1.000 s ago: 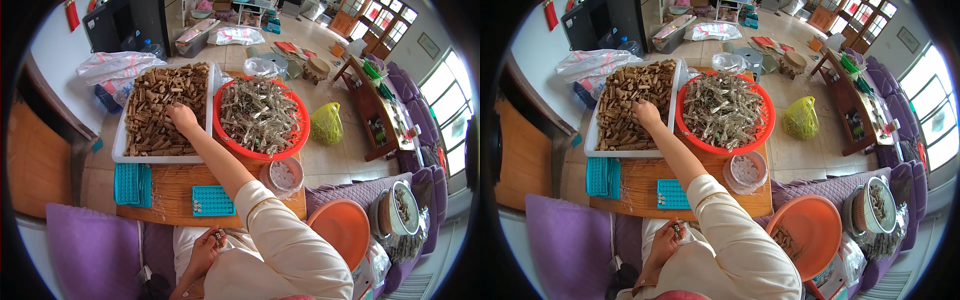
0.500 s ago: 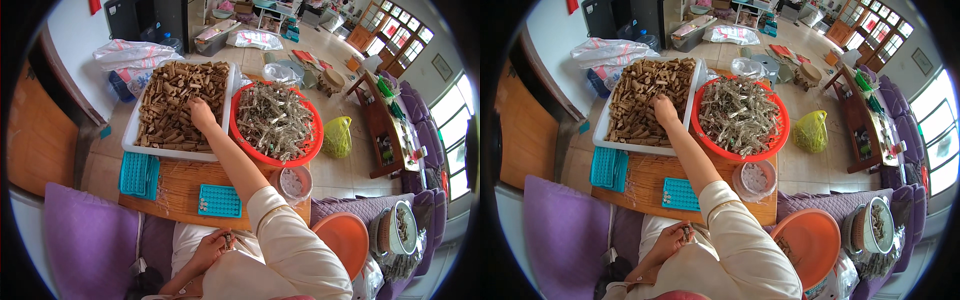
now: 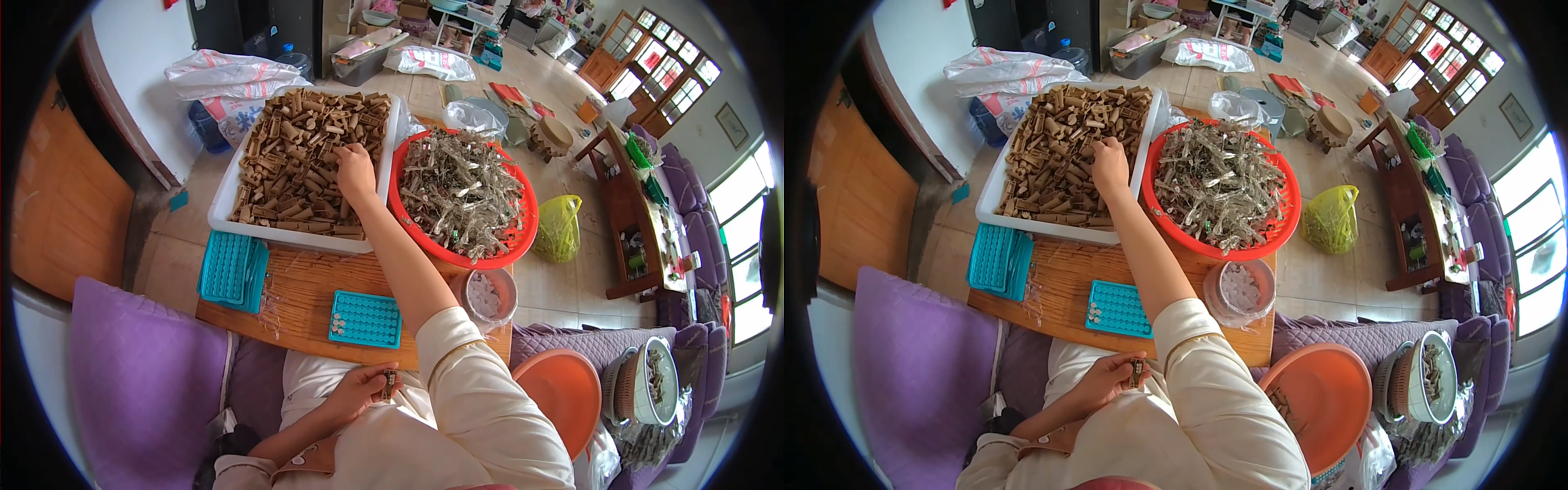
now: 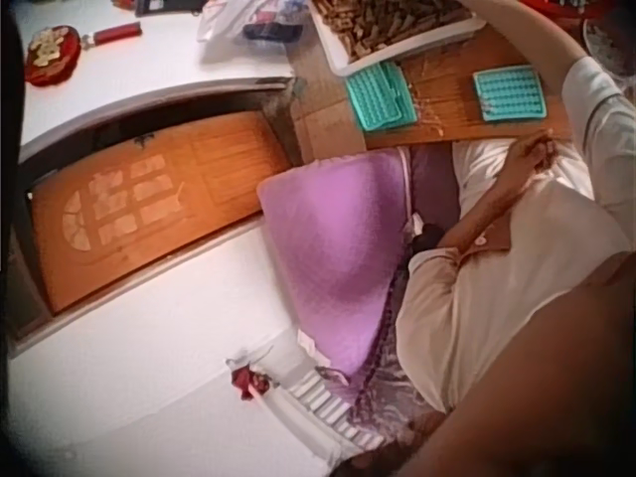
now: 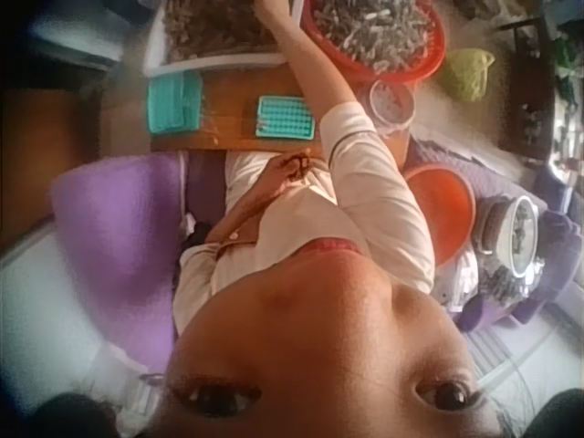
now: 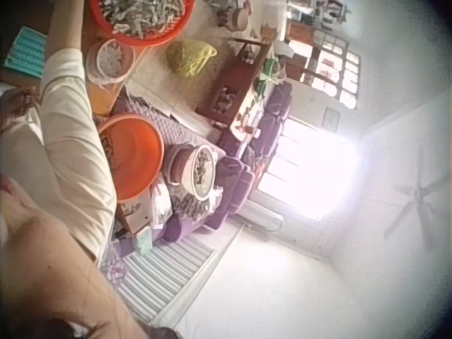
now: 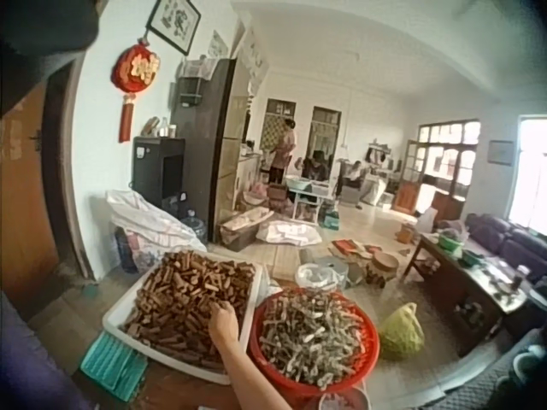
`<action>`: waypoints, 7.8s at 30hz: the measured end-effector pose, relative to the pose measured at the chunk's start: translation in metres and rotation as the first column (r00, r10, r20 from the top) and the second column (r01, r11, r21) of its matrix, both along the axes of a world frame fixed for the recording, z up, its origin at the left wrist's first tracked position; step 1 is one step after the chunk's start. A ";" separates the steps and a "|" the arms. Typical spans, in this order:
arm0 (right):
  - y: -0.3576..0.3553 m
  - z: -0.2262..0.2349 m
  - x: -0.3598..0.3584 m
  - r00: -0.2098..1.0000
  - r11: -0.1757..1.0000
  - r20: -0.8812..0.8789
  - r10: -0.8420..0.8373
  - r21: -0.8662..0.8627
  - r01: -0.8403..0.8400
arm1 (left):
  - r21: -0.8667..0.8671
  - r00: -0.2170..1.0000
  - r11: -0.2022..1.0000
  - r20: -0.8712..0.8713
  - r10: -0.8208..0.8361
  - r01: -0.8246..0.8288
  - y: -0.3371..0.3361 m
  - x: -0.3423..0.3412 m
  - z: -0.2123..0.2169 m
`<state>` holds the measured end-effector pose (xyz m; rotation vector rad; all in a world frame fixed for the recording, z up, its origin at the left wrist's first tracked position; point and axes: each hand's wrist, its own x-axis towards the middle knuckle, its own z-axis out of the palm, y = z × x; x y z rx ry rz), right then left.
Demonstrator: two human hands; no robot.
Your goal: The person sits at a table and repeatedly assembles small cylindrical wooden pieces with thin metal strips. They pick up a wooden piece, wrap a metal strip around it, and place the finished unit into a teal plastic tray. The person continues this repetitive assembly process throughout the video.
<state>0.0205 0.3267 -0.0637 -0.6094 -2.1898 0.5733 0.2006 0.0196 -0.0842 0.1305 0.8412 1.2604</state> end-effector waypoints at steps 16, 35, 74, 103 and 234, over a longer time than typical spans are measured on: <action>0.000 -0.006 -0.001 0.996 0.999 0.084 -0.041 0.037 0.038 | 0.092 0.990 0.987 0.033 -0.138 0.135 -0.004 -0.002 0.004; 0.010 0.012 -0.003 0.980 0.986 -0.193 -0.040 -0.168 0.007 | 0.165 0.999 0.986 0.034 0.019 -0.024 -0.003 -0.018 0.014; -0.193 0.039 0.190 0.790 0.605 -0.591 -0.163 -0.693 -0.393 | 0.719 0.639 0.595 -0.275 0.718 -0.360 0.076 -0.073 0.068; -0.180 0.030 0.200 0.851 0.747 -0.504 -0.149 -0.621 -0.237 | 0.681 0.557 0.659 -0.427 0.712 -0.320 0.084 -0.048 0.071; -0.132 0.058 0.272 0.950 0.868 0.048 0.309 -0.422 -0.261 | 0.222 0.988 0.975 -0.144 0.063 -0.029 0.068 -0.031 0.039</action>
